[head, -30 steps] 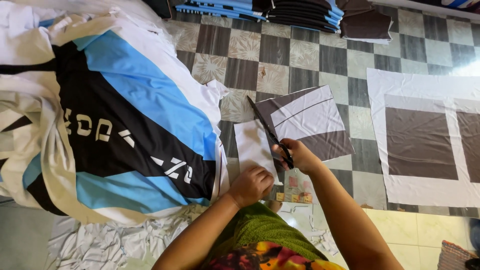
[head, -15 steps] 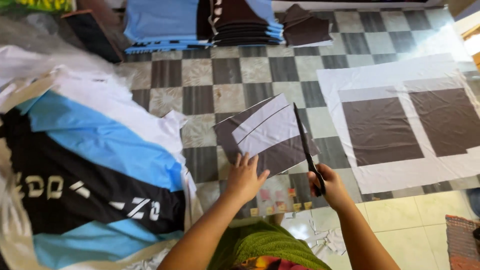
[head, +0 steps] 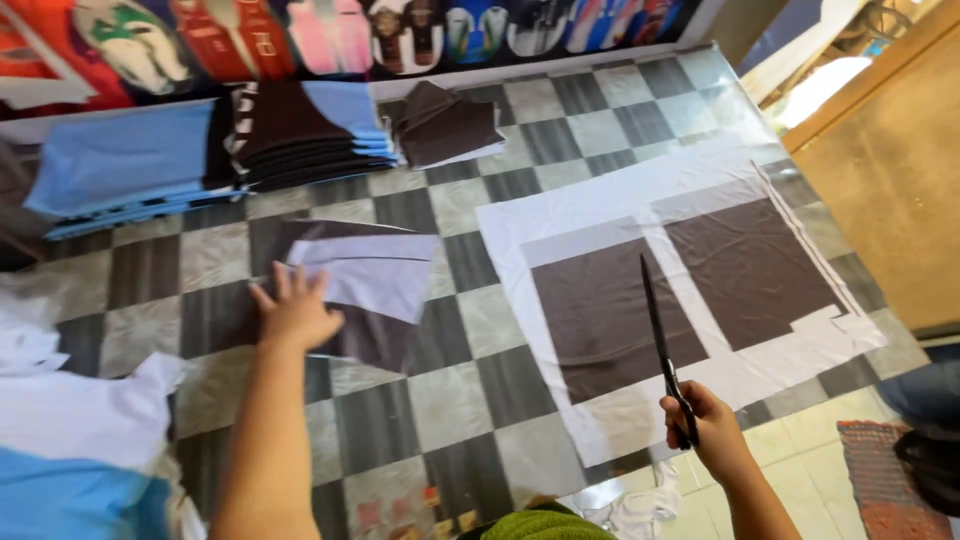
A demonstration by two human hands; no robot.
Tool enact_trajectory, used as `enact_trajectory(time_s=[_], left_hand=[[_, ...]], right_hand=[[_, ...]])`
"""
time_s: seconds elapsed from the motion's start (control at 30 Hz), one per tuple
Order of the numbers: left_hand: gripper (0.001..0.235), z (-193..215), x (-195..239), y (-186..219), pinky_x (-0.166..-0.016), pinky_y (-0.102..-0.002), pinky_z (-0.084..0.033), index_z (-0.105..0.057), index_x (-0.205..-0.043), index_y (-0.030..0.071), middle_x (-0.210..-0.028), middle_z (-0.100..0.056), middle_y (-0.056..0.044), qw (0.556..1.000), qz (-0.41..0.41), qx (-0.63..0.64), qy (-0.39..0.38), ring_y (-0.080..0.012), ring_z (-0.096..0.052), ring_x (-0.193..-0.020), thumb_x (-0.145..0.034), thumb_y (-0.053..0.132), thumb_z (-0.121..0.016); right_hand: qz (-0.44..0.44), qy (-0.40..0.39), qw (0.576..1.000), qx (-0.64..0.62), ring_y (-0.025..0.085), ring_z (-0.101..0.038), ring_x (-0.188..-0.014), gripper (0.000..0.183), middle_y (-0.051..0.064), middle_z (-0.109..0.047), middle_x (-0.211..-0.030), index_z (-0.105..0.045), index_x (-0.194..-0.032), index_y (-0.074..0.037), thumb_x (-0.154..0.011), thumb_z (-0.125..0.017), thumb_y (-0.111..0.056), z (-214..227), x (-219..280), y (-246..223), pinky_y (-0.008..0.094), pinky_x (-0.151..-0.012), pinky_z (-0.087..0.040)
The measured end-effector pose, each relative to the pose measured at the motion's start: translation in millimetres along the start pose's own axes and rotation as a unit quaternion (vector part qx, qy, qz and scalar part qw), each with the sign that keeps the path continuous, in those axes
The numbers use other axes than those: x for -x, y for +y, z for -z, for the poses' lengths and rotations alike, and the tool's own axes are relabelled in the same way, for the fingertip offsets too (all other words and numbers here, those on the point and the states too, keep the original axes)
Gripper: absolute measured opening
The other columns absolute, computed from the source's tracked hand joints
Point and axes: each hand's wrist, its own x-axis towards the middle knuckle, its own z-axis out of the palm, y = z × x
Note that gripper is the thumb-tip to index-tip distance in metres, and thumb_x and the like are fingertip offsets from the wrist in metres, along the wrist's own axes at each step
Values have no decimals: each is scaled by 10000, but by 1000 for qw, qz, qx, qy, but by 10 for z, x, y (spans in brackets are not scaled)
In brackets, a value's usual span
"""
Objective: The person lays out a large white fabric with brown patterned sections on a tiled floor. Using large scissors, they cut along the marked lines to separate the patterned pieces from the surrounding white fabric. The cut pieces are set aside as the person continues cutting the remaining sections.
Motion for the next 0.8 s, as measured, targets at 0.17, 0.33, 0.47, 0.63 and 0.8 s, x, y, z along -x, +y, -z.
enact_trajectory(time_s=[0.17, 0.33, 0.47, 0.63, 0.8], left_hand=[[650, 124, 63, 646, -1101, -622, -47, -287, -1449, 243, -1576, -122, -36, 988, -5, 119, 102, -302, -15, -1455, -838, 425, -413], [668, -59, 170, 1076, -1098, -599, 83, -40, -1490, 368, -1585, 105, 22, 991, 41, 125, 16, -247, 149, -1450, -890, 589, -232], [688, -135, 16, 1336, -1066, -648, 89, -113, -1500, 294, -1586, 13, -15, 964, 157, 195, 85, -295, 105, -1444, -888, 586, -235], [626, 6, 434, 2310, -1064, -649, 43, -326, -1428, 121, -1536, -194, -172, 948, -17, 219, 231, -358, -50, -1427, -893, 391, -506], [689, -409, 1185, 3236, -1085, -591, 11, -280, -1460, 217, -1551, -142, -76, 920, -359, 141, 74, -284, -66, -1429, -888, 586, -383]], right_hand=[[-17, 32, 998, -44, 245, -477, -432, 231, 122, -478, -612, -495, -742, -17, -826, -679, -129, 503, -360, 195, 350, -438, -393], [-53, 49, 997, -21, 252, -487, -456, 260, 136, -486, -621, -487, -740, -13, -815, -697, -146, 732, -504, 155, 349, -478, -398], [-66, 48, 996, -38, 235, -451, -462, 103, 113, -518, -680, -550, -763, 10, -815, -638, -3, 840, -520, 240, 325, -452, -362], [-80, 38, 996, -10, 236, -503, -448, 259, 114, -484, -597, -516, -718, 3, -794, -726, -127, 937, -263, 376, 338, -453, -393], [-76, -83, 993, -30, 235, -553, -429, 214, 112, -502, -583, -523, -773, -27, -801, -674, -176, 1052, 154, 909, 322, -441, -359]])
